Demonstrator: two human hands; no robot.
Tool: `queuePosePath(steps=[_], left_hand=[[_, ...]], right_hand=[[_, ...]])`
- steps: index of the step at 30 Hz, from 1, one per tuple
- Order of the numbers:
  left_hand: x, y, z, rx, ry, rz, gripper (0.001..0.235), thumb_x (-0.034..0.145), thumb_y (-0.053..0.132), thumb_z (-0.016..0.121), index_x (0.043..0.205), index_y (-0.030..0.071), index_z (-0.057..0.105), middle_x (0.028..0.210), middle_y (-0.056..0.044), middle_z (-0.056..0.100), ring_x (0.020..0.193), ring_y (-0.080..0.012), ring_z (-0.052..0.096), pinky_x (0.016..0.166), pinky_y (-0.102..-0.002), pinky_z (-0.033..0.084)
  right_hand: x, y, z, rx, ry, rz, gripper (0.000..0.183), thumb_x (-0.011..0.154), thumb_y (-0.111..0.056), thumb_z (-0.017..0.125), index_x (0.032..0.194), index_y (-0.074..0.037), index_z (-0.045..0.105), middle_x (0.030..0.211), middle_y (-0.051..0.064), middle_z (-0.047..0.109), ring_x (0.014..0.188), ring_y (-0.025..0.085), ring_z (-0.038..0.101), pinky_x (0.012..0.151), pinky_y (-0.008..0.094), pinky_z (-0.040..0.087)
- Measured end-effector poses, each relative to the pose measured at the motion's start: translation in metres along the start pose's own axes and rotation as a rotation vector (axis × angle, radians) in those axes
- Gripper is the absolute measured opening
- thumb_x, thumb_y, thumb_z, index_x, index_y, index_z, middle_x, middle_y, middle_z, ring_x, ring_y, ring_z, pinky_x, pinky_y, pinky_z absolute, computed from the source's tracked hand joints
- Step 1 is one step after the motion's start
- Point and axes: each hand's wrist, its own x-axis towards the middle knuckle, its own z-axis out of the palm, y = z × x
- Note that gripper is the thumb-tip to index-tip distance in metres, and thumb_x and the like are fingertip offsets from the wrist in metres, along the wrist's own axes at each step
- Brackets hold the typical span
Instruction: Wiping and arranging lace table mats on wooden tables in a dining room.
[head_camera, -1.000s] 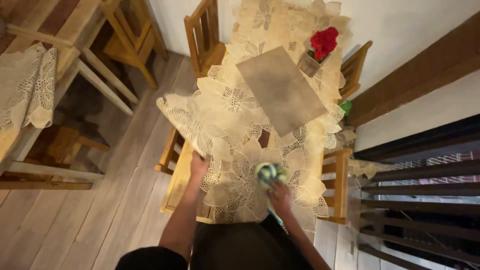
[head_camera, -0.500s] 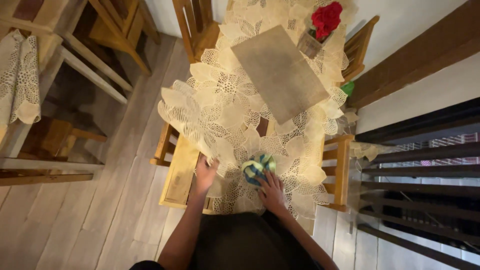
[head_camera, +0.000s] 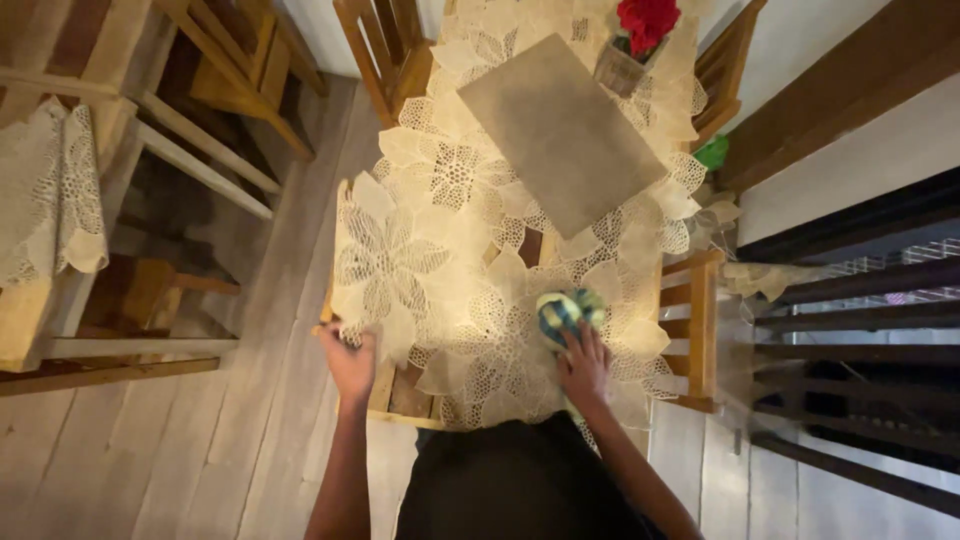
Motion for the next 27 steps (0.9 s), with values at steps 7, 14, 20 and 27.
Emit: queuePosePath(steps=[7,14,20,27], left_hand=[[-0.02,0.126,0.0,0.346,-0.251,0.199,0.047,0.087,0.013,0.067,0.132,0.007,0.055,0.105,-0.018,0.065,0.087,-0.0349,0.064,0.08,-0.043,0.053],[-0.033,0.196,0.087,0.23,-0.496,0.708,0.041,0.079,0.006,0.068,0.12,0.013,0.071,0.102,-0.01,0.069,0.093,-0.0276,0.065,0.086,-0.042,0.055],[-0.042,0.271,0.161,-0.12,-0.713,0.876,0.038,0.082,0.01,0.077,0.119,0.019,0.074,0.103,-0.005,0.074,0.099,-0.0238,0.065,0.096,-0.043,0.053],[-0.016,0.293,0.24,-0.234,-0.763,1.088,0.028,0.089,0.014,0.078,0.117,0.02,0.074,0.117,-0.001,0.075,0.12,-0.0262,0.065,0.112,-0.044,0.049]], right_hand=[[0.004,-0.002,0.005,0.0,0.098,0.038,0.061,0.086,-0.028,0.066,0.145,-0.022,0.053,0.162,0.012,0.038,0.148,0.039,0.032,0.118,0.059,0.025],[0.005,-0.003,0.007,0.005,0.123,0.041,0.061,0.086,-0.024,0.066,0.145,-0.022,0.053,0.162,0.014,0.038,0.15,0.041,0.031,0.119,0.06,0.023],[-0.003,0.022,0.027,0.029,0.138,0.022,0.058,0.085,-0.025,0.067,0.142,-0.023,0.053,0.155,0.013,0.042,0.147,0.041,0.033,0.118,0.059,0.025],[0.004,0.047,0.06,0.094,0.181,-0.057,0.052,0.084,-0.027,0.068,0.134,-0.023,0.056,0.142,0.012,0.051,0.141,0.039,0.039,0.117,0.057,0.028]])
